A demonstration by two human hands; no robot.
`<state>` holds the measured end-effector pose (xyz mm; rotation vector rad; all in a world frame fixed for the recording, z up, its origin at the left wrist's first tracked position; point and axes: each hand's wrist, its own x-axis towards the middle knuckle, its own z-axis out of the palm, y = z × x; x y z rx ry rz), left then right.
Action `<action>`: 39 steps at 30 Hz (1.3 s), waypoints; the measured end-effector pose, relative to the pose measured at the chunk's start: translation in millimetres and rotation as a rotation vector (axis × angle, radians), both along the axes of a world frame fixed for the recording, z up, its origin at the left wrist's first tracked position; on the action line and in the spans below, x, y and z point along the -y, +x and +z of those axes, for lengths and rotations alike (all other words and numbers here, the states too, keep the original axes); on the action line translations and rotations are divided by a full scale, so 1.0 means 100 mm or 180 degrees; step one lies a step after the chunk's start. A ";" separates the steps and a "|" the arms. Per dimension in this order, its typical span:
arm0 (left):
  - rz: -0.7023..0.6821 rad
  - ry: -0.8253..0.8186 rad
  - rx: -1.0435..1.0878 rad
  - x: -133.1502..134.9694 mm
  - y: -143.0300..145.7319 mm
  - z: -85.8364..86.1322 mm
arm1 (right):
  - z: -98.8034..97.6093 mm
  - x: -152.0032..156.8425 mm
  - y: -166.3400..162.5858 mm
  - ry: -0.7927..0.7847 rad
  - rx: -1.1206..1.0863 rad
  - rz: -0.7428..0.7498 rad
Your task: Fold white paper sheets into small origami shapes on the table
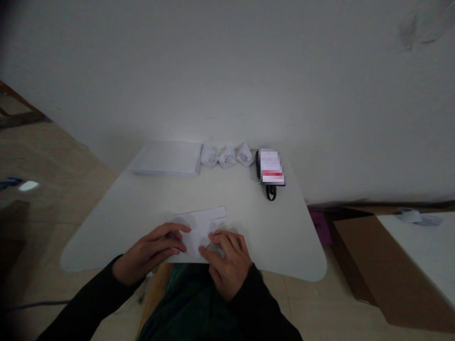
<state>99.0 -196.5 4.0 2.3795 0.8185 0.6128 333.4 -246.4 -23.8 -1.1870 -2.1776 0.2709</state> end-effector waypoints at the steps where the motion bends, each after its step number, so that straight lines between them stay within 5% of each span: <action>1: 0.0123 -0.0071 0.0040 -0.02 0.04 0.02 | 0.00 0.00 0.00 -0.0009 0.0004 0.0004; 7: 0.0497 -0.0358 0.0067 -0.14 0.25 0.12 | 0.04 0.01 0.01 -0.0023 -0.0045 0.0106; 19: 0.1372 -0.0310 -0.0203 -0.18 0.34 0.01 | 0.03 0.05 -0.10 0.0510 0.0039 -0.0221; 30: 0.1399 -0.0074 -0.0183 -0.27 0.39 -0.06 | 0.04 0.05 -0.10 0.0730 0.0166 -0.0242; 36: 0.2306 0.0958 -0.0461 0.05 0.52 0.00 | -0.02 0.09 -0.17 0.0605 0.0239 -0.0347; 39: 0.1918 0.0879 -0.0459 0.32 0.59 -0.03 | 0.03 0.08 -0.14 0.0300 0.0187 -0.0277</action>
